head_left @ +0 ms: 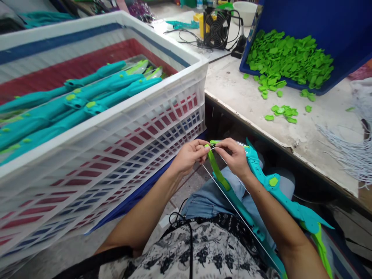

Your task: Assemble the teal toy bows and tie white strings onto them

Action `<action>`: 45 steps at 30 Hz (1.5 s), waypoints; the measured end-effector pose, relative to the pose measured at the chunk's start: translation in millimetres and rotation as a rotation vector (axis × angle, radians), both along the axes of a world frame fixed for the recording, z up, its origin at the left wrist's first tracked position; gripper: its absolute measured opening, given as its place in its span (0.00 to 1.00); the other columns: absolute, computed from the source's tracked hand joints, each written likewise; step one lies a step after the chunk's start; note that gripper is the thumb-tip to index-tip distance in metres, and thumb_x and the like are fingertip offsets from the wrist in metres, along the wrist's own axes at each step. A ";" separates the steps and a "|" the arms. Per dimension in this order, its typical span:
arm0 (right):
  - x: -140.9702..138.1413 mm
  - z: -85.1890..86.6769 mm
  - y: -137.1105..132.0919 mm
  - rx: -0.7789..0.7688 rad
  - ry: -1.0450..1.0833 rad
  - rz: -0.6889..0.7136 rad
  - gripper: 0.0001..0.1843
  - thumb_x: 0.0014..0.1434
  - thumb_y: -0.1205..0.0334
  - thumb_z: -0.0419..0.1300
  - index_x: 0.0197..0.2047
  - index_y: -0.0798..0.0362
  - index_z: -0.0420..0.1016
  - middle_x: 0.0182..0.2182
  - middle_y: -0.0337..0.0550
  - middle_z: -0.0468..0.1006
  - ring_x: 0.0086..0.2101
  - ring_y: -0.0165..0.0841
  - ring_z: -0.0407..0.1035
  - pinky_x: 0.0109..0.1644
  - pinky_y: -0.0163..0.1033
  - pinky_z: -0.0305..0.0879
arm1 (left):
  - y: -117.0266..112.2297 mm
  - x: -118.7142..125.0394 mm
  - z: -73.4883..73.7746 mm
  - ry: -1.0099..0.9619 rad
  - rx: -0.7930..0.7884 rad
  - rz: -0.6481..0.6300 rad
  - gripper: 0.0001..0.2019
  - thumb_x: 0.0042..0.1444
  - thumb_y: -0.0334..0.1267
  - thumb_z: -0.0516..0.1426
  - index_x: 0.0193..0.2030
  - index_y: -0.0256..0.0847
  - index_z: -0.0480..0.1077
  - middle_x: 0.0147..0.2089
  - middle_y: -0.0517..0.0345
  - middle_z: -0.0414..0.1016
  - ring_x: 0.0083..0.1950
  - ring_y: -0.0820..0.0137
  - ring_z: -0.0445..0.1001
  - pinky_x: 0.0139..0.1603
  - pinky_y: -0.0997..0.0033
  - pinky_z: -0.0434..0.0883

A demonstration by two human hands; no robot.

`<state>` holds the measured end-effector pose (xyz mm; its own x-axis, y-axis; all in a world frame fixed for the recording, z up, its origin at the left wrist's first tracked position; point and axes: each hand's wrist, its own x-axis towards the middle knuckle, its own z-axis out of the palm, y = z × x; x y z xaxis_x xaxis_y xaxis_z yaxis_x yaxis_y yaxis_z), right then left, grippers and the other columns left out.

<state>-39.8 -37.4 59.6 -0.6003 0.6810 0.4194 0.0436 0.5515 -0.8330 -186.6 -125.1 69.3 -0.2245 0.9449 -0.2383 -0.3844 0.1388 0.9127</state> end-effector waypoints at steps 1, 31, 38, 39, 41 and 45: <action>-1.4 2.0 1.9 0.016 0.011 0.009 0.06 0.59 0.60 0.60 0.33 0.52 0.76 0.29 0.40 0.74 0.31 0.30 0.67 0.35 0.36 0.65 | 0.0 -0.2 0.6 0.005 -0.001 -0.004 0.22 0.40 0.48 0.69 0.35 0.35 0.69 0.15 0.69 0.64 0.16 0.81 0.59 0.18 0.80 0.56; 32.8 50.0 70.5 0.038 0.283 -0.575 0.06 0.56 0.62 0.60 0.29 0.52 0.70 0.25 0.36 0.70 0.28 0.28 0.65 0.34 0.36 0.66 | 26.4 31.6 11.7 0.527 0.220 -0.067 0.09 0.53 0.42 0.59 0.32 0.40 0.77 0.34 0.53 0.75 0.41 0.66 0.71 0.46 0.66 0.66; 6.0 19.8 -36.5 0.317 0.124 -0.234 0.07 0.62 0.66 0.57 0.32 0.50 0.73 0.31 0.42 0.74 0.36 0.34 0.69 0.43 0.44 0.69 | 47.5 21.9 38.3 0.298 0.038 -0.004 0.12 0.42 0.44 0.64 0.27 0.36 0.74 0.32 0.55 0.75 0.36 0.69 0.71 0.39 0.70 0.67; 4.1 16.2 -36.0 0.300 0.133 -0.246 0.06 0.62 0.66 0.57 0.32 0.50 0.73 0.31 0.42 0.74 0.36 0.33 0.69 0.42 0.43 0.69 | 44.7 18.9 44.5 0.430 0.054 0.024 0.10 0.42 0.41 0.64 0.26 0.37 0.73 0.31 0.56 0.75 0.36 0.70 0.71 0.39 0.71 0.67; 1.0 14.4 -31.5 0.236 0.176 -0.271 0.06 0.61 0.66 0.57 0.33 0.51 0.73 0.32 0.42 0.74 0.35 0.32 0.69 0.40 0.40 0.69 | 36.4 15.3 56.0 0.652 0.078 0.077 0.06 0.44 0.38 0.62 0.26 0.37 0.72 0.30 0.58 0.74 0.34 0.71 0.71 0.38 0.73 0.68; -4.2 23.9 -27.9 0.083 0.266 -0.294 0.06 0.60 0.67 0.58 0.32 0.52 0.74 0.30 0.40 0.73 0.32 0.29 0.69 0.35 0.35 0.68 | 23.5 21.1 62.7 0.397 0.050 0.145 0.08 0.47 0.39 0.60 0.31 0.37 0.69 0.28 0.59 0.74 0.23 0.75 0.69 0.22 0.77 0.65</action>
